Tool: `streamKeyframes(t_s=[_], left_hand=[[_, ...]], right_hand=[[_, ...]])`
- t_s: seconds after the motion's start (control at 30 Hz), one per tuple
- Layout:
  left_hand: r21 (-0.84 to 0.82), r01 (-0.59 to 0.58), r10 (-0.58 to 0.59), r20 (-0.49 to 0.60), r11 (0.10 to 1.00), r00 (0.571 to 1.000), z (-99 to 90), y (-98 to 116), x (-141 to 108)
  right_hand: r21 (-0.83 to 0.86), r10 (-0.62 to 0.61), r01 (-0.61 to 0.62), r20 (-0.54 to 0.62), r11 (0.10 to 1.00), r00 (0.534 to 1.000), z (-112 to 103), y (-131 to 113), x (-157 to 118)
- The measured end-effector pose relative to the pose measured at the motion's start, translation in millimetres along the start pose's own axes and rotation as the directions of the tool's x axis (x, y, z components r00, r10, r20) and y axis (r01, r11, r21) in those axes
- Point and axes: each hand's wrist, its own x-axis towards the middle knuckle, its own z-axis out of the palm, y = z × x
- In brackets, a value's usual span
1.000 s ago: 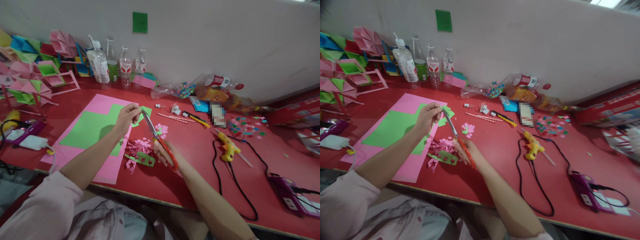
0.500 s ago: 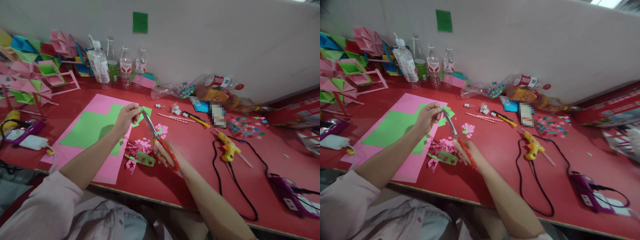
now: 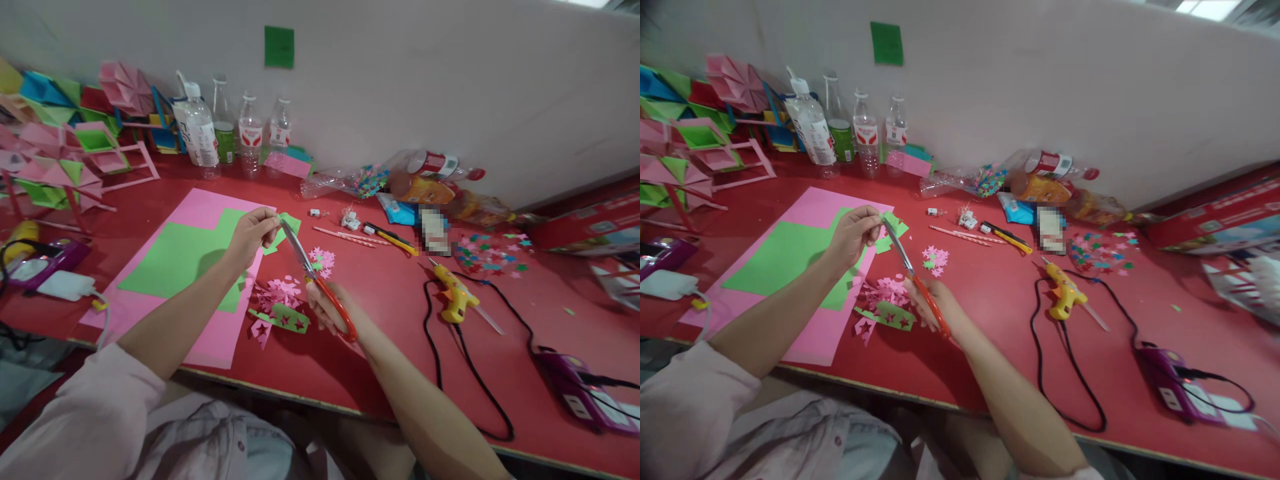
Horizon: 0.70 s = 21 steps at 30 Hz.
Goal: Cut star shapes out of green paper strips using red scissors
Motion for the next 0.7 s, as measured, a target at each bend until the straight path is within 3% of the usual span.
streamKeyframes(t_s=[0.33,0.7], left_hand=[[-0.033,-0.01,0.01,0.013,0.999,1.0,-0.4,0.9,0.2],[-0.018,-0.006,0.006,0.009,1.0,1.0,-0.3,0.5,0.4]], right_hand=[[-0.062,0.074,-0.076,-0.043,0.995,0.996,0.2,0.1,1.2],[-0.058,0.068,-0.07,-0.034,0.996,0.997,-0.4,-0.7,0.1]])
